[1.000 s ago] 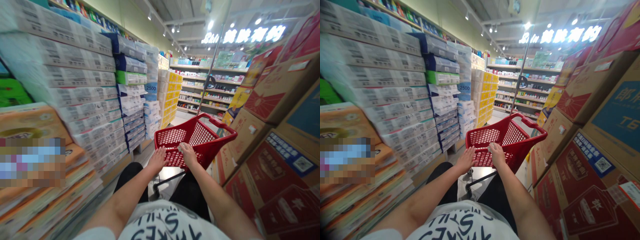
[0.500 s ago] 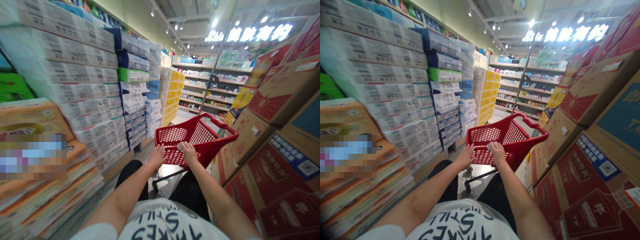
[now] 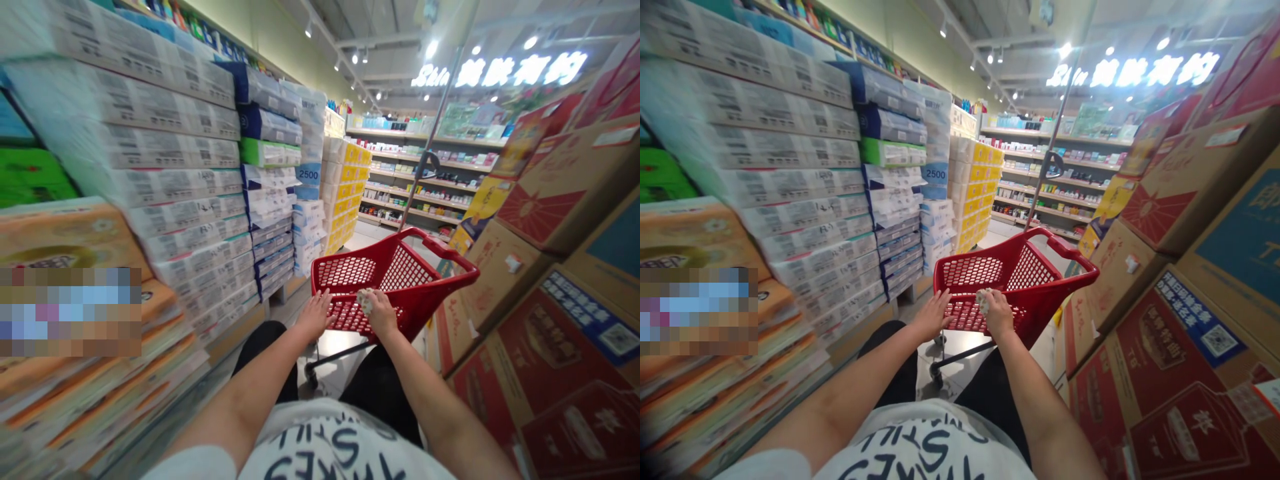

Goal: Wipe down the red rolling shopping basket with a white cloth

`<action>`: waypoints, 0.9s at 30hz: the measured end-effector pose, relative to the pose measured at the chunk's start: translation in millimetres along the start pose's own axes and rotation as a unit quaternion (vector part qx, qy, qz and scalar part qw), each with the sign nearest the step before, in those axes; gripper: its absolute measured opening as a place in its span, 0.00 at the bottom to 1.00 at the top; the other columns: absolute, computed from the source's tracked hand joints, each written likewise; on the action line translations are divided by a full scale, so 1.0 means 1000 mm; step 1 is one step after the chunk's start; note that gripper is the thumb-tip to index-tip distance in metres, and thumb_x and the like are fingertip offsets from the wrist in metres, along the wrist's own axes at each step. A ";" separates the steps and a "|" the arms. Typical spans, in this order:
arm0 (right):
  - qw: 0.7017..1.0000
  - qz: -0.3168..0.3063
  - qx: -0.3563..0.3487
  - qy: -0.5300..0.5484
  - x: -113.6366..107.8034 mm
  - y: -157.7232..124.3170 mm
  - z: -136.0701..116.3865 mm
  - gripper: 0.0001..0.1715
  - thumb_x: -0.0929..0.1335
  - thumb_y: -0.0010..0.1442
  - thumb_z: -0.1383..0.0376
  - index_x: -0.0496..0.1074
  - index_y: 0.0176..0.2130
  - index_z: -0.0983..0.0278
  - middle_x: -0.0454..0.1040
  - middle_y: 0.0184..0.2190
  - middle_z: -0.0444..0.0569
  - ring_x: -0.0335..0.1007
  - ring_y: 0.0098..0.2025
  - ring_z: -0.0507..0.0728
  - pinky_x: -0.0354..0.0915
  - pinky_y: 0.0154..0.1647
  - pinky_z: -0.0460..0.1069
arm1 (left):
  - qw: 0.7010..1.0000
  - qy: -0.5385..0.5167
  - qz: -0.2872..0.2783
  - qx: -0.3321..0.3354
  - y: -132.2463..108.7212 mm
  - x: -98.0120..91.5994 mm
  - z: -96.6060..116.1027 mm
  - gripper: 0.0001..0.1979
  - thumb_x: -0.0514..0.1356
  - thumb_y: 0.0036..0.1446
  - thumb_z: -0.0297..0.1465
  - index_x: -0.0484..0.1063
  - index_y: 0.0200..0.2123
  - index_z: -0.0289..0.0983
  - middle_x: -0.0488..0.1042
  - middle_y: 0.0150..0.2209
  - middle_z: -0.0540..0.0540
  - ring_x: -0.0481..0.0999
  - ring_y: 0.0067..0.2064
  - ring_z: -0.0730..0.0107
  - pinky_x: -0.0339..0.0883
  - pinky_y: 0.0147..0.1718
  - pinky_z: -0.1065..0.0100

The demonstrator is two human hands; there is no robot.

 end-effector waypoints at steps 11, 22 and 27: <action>0.999 -0.037 -0.020 -0.017 0.018 -0.016 0.002 0.23 0.65 0.53 0.75 0.73 0.47 0.62 0.71 0.51 0.51 0.67 0.46 0.58 0.63 0.48 0.49 | 0.999 -0.001 -0.019 0.025 -0.003 0.003 -0.004 0.49 0.67 0.52 0.40 0.43 0.69 0.35 0.38 0.69 0.36 0.39 0.70 0.51 0.47 0.67 0.53; 0.997 -0.075 -0.026 0.015 0.024 -0.019 -0.011 0.26 0.62 0.55 0.77 0.73 0.51 0.60 0.69 0.54 0.52 0.67 0.52 0.58 0.63 0.51 0.48 | 0.999 0.018 -0.028 0.019 -0.003 0.005 -0.003 0.47 0.64 0.55 0.40 0.42 0.69 0.33 0.37 0.70 0.38 0.39 0.70 0.51 0.46 0.67 0.54; 0.994 -0.076 -0.035 0.068 0.027 -0.016 -0.017 0.26 0.61 0.56 0.78 0.75 0.49 0.62 0.69 0.54 0.54 0.67 0.53 0.60 0.63 0.54 0.50 | 1.000 0.016 -0.024 0.009 -0.001 0.005 -0.003 0.39 0.56 0.62 0.42 0.43 0.69 0.32 0.38 0.70 0.40 0.41 0.70 0.52 0.47 0.67 0.53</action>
Point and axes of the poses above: each hand's wrist, its own y-axis towards the middle knuckle, its own x-axis out of the palm, z = x × y, the point moved 2 cm from there along y, towards the middle knuckle
